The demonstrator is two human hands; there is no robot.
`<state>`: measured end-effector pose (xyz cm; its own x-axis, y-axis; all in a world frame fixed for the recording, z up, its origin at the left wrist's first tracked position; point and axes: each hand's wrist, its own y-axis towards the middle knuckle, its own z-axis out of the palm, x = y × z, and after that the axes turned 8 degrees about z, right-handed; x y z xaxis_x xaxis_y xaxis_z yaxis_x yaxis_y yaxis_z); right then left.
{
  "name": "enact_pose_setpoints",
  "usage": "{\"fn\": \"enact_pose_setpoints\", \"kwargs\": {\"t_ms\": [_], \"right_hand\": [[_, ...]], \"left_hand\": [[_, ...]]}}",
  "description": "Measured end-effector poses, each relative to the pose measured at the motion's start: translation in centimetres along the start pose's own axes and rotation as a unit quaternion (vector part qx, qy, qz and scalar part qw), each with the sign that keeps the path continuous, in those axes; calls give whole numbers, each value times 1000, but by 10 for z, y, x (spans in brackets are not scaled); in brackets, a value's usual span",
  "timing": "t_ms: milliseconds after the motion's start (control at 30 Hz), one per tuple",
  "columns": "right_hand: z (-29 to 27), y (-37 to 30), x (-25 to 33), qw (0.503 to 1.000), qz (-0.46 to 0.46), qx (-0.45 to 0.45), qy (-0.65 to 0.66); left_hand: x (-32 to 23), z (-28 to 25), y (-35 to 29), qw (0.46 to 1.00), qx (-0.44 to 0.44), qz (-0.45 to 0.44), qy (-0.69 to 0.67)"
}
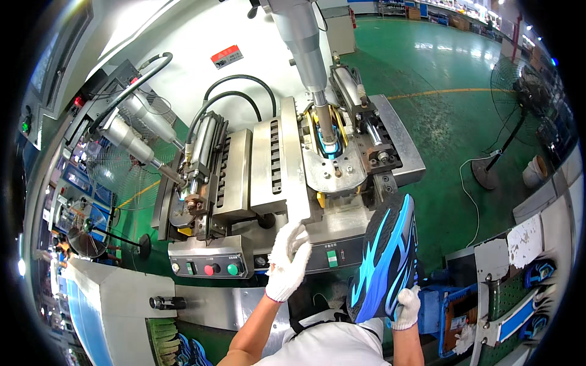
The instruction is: The person picks up pairs of blue and black shoes from a conveyor belt, places them individually into a pressing machine one at a time, and then returns them to the conveyor belt.
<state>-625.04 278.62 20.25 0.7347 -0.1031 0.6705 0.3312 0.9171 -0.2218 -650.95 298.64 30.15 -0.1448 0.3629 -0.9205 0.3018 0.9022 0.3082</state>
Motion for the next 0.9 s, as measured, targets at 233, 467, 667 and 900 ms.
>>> {"fn": "enact_pose_setpoints", "kwargs": {"t_ms": [233,467,667,900], "right_hand": [[30,28,-36,997,-44,3,59],[43,23,-30,992,-25,-107,62],[3,2,-48,982,-20,-188,-10],[-15,-22,-48,988,-45,-114,-92]], "left_hand": [[-16,-14,35,996,-35,27,-75],[10,14,126,1000,-4,2,10],[36,60,198,988,-14,-55,146],[150,105,269,982,-60,-58,171]]}}
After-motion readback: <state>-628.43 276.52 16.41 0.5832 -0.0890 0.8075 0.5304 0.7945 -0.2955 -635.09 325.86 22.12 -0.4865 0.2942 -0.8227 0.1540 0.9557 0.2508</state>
